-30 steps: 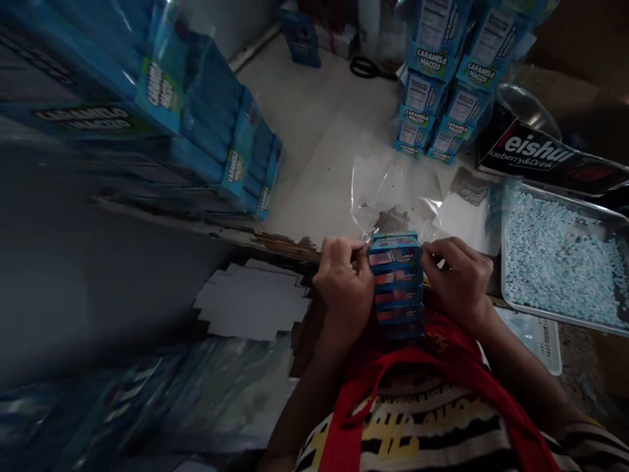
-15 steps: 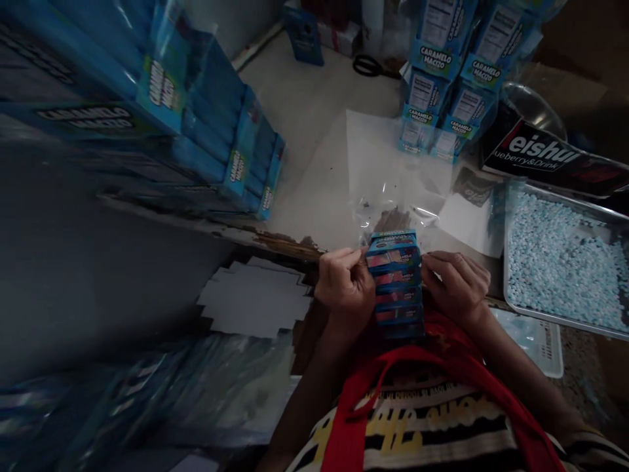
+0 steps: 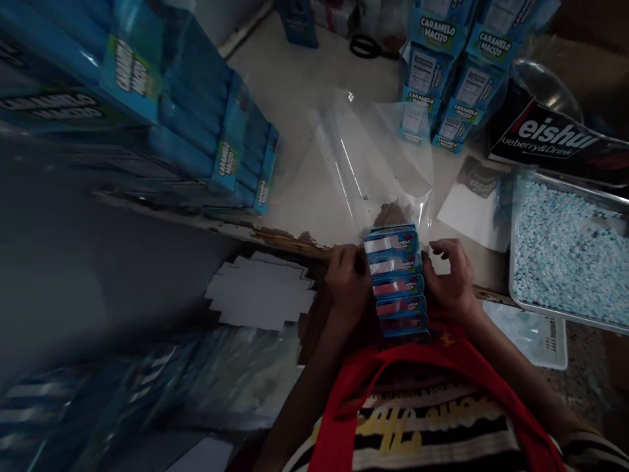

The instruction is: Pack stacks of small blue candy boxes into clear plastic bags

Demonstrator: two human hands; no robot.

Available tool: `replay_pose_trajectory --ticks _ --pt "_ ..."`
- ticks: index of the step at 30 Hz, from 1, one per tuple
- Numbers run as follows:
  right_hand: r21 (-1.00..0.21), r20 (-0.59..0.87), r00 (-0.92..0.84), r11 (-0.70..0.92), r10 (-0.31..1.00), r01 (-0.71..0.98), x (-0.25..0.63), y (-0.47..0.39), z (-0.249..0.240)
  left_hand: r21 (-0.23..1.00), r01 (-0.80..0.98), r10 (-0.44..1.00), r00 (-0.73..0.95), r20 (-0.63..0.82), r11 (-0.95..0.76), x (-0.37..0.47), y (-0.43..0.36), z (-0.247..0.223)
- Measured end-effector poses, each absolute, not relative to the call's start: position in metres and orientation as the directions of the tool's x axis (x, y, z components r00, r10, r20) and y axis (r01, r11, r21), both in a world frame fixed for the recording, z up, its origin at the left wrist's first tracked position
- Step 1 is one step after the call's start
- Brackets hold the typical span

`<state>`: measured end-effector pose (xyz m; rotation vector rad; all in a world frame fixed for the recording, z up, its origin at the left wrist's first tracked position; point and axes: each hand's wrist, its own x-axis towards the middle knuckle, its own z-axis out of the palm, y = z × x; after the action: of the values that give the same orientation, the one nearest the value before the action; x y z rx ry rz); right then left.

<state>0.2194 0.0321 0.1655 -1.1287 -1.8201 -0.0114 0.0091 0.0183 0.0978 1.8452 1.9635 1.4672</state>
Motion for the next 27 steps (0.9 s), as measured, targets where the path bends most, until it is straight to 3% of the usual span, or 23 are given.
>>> replay_pose_trajectory --ticks 4,11,16,22,27 --pt "-0.580 0.594 -0.056 0.476 0.802 0.661 0.213 0.035 0.161 0.495 0.844 0.799 -0.148 0.583 -0.205 0.005 0.019 0.099" --pt "-0.601 0.600 -0.081 0.514 0.796 0.612 0.218 0.044 0.154 0.439 0.834 0.794 -0.002 0.608 -0.335 -0.005 0.025 0.094" --pt "-0.493 0.597 -0.238 0.585 0.766 0.645 0.231 0.032 0.153 0.319 0.878 0.784 0.097 0.613 -0.358 -0.006 0.025 0.095" --pt "-0.529 0.514 -0.239 0.524 0.824 0.668 0.242 0.009 0.146 0.291 0.838 0.801 0.254 0.543 -0.463 -0.017 0.014 0.096" --pt "-0.416 0.536 -0.345 0.596 0.771 0.686 0.256 -0.009 0.145 0.304 0.757 0.756 0.358 0.548 -0.579 -0.020 -0.002 0.098"
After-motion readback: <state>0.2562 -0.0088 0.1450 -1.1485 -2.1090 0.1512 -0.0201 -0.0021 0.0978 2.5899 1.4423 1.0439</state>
